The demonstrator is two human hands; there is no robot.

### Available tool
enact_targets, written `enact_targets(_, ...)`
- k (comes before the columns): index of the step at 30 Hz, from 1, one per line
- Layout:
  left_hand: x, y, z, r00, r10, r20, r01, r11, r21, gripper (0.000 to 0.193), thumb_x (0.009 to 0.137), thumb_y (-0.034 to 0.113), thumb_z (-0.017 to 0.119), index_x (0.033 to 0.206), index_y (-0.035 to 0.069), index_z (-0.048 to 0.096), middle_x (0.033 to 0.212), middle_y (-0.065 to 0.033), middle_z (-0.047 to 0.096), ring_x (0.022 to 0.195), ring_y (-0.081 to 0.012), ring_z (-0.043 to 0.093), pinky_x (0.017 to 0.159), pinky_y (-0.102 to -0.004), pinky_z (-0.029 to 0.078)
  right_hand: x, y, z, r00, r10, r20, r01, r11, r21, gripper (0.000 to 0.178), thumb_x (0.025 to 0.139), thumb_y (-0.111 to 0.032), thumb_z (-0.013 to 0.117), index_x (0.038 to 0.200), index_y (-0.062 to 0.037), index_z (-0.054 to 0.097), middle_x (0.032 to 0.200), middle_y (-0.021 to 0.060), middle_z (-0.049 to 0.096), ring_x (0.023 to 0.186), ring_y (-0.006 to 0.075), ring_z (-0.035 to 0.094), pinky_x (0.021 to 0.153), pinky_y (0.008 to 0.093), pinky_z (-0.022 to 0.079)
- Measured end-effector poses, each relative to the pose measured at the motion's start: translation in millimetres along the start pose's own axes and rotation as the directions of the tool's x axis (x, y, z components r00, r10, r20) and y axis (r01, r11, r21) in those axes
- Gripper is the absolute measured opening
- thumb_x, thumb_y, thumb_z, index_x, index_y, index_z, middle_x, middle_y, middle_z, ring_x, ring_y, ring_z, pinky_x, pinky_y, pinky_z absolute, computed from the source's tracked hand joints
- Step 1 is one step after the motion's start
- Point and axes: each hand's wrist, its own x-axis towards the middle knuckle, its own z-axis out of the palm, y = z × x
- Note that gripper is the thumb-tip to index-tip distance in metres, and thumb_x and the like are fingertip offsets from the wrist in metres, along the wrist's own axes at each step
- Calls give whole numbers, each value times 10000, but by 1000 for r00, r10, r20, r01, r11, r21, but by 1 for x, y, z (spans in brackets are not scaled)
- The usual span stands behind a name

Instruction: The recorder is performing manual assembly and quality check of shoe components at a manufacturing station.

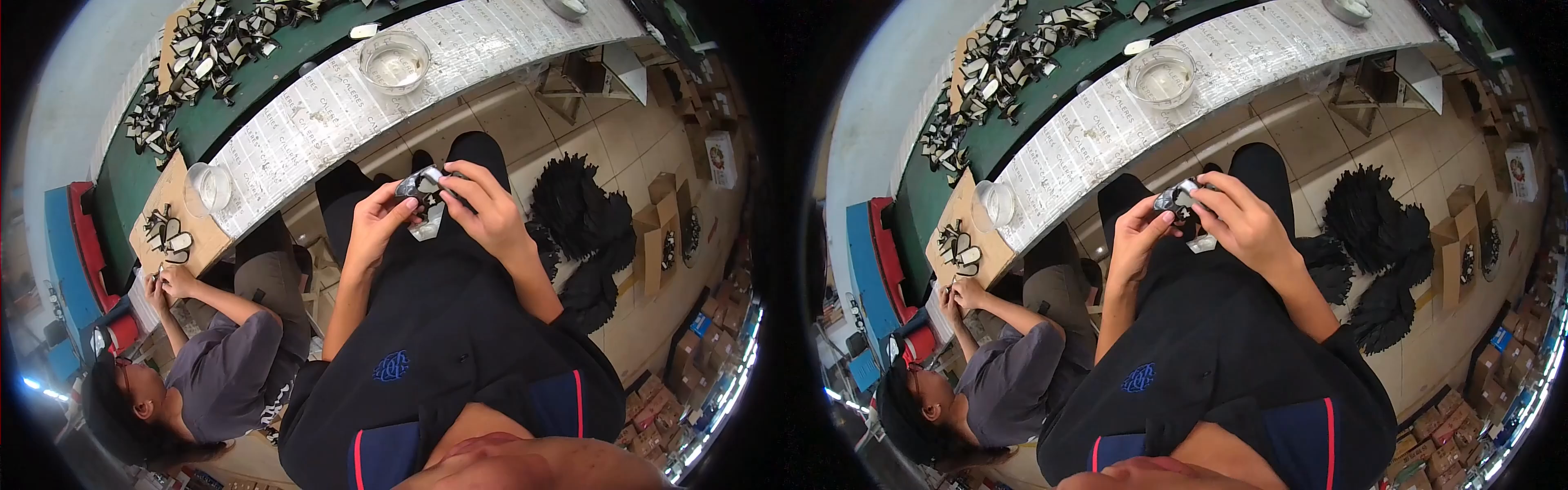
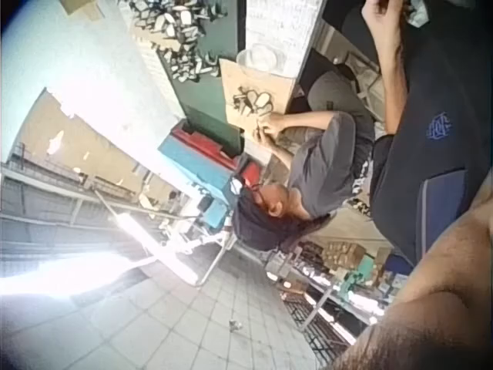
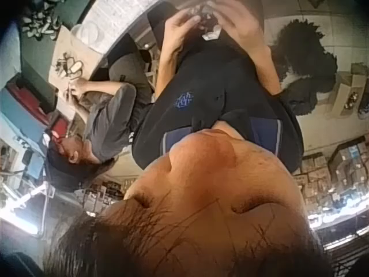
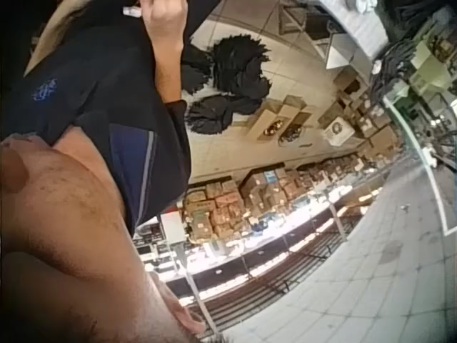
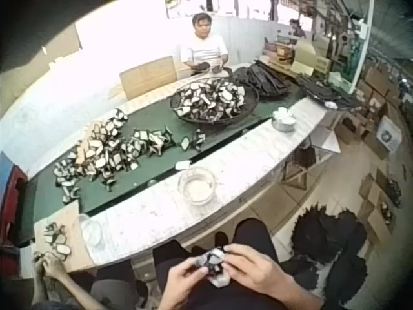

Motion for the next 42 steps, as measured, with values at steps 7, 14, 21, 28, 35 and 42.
enact_targets(7,2,-1,-4,1000,-10,3,10,999,-34,277,945,79,654,1194,-39,620,1027,-94,678,874,-160,669,746,-288,565,3,1,-10,991,54,-124,-70,990,-124,255,811,20,732,1055,-2,660,1118,154,640,901,313,681,767,360,572)
enact_targets(14,3,6,-1,998,-64,-28,58,982,-179,202,973,88,620,1135,-31,598,1031,-108,677,895,-182,700,758,-292,597,-1,-11,-1,970,211,-123,-188,967,171,245,822,26,743,1055,13,670,1109,133,652,895,206,684,713,287,590)
enact_targets(21,2,4,2,999,-44,-24,37,973,-227,194,976,89,616,1122,-35,589,1033,-121,676,888,-191,704,766,-303,604,-6,-12,11,985,164,-55,-153,976,155,247,821,22,747,1055,4,671,1101,125,652,923,197,677,719,268,584)
enact_targets(28,3,-1,-5,998,-44,-51,31,972,-232,206,976,82,610,1139,-40,580,1048,-130,672,895,-204,708,775,-315,610,-6,-2,6,986,113,-126,-115,993,-12,256,809,21,750,1050,1,667,1094,136,641,910,250,671,719,307,569)
enact_targets(35,-1,3,-12,996,-52,-79,35,979,-199,213,969,84,625,1138,-38,585,1033,-121,673,881,-199,704,770,-309,603,-15,28,2,918,314,-240,-302,949,89,215,857,8,723,1065,7,669,1107,129,644,878,190,673,707,280,577)
enact_targets(42,-4,104,-13,451,824,-342,-491,549,677,221,948,37,637,1142,-59,591,1062,-153,665,916,-196,668,847,-330,557,-84,106,48,813,579,-66,-536,787,307,164,897,-52,694,1042,23,671,1019,107,639,803,151,653,662,263,571)
